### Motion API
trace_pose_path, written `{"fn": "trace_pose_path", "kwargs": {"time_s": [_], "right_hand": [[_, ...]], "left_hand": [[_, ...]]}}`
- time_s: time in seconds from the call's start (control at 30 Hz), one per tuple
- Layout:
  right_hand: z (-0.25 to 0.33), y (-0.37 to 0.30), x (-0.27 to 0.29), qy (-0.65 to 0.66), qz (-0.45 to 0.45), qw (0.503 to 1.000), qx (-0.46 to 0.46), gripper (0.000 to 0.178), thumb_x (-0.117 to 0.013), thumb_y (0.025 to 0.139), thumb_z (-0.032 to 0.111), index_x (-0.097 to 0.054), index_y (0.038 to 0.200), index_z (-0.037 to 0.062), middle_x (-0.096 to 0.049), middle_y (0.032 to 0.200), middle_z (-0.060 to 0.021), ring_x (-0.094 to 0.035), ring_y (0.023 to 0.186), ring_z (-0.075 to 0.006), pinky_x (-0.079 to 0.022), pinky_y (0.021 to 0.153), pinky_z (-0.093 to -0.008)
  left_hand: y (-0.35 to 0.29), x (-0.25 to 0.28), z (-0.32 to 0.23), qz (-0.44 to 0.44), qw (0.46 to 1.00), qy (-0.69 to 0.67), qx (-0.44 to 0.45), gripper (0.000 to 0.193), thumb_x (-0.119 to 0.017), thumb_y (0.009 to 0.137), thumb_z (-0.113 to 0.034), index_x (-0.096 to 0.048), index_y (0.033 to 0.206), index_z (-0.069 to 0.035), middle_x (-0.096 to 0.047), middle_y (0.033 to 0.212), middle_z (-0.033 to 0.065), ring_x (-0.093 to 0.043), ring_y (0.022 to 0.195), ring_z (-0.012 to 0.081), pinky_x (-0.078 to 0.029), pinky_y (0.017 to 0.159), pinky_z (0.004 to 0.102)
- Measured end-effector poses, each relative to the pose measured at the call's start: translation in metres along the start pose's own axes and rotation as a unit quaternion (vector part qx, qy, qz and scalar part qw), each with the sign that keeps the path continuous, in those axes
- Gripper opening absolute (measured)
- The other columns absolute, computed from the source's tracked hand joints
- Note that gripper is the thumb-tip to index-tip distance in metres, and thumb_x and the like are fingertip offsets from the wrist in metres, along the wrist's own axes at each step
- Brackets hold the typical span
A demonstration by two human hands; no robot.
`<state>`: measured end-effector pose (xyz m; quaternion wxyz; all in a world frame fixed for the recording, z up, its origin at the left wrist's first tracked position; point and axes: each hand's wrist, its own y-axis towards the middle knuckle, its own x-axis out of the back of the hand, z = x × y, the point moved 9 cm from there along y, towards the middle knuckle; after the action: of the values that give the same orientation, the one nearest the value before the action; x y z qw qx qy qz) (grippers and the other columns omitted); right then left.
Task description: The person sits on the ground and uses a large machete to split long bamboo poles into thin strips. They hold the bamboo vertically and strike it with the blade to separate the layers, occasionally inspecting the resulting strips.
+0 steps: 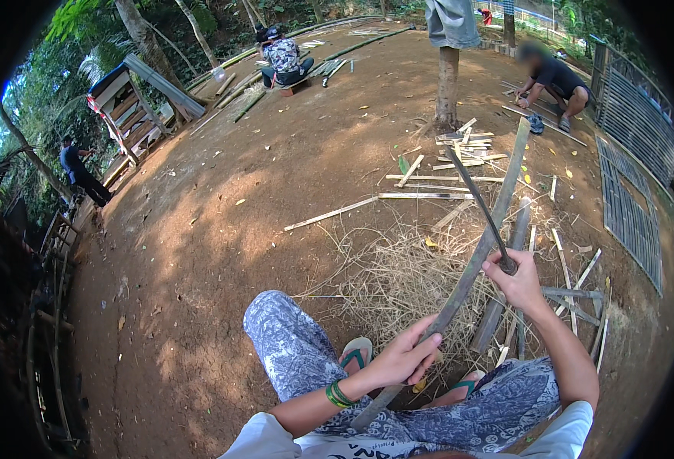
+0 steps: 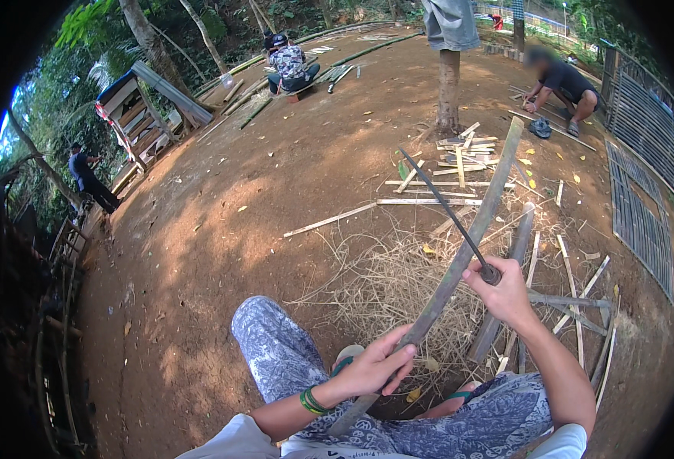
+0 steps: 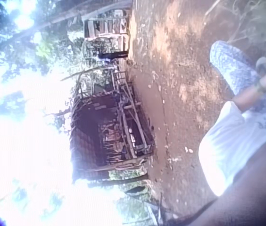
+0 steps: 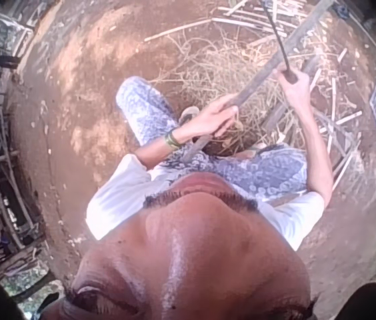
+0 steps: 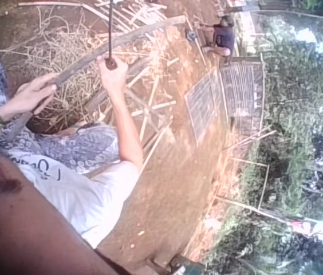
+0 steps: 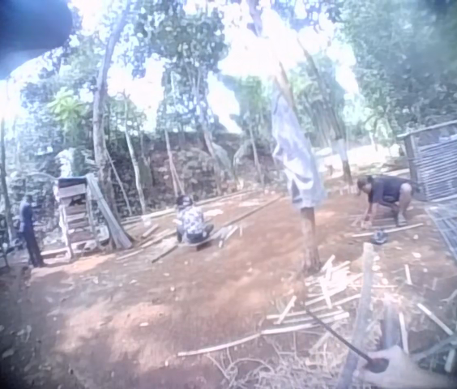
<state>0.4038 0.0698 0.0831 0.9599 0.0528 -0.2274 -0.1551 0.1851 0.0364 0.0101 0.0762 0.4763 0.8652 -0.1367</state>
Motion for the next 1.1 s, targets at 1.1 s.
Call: {"fn": "trace_pose_path", "kwargs": {"time_s": [1.1], "right_hand": [[-0.004, 0.0, -0.023, -0.056, 0.092, 0.994, 0.025, 0.016, -0.073, 0.085, 0.012, -0.068, 0.081, -0.0019, -0.057, 0.064, 0.0014, -0.049, 0.062, -0.0063, -0.04, 0.057, -0.0272]], "left_hand": [[-0.035, 0.006, -0.009, -0.011, 0.996, -0.046, 0.081, 0.043, -0.035, 0.111, -0.024, -0.034, 0.149, -0.006, -0.047, 0.062, -0.0018, -0.043, 0.041, 0.0053, -0.036, 0.039, 0.0199]]}}
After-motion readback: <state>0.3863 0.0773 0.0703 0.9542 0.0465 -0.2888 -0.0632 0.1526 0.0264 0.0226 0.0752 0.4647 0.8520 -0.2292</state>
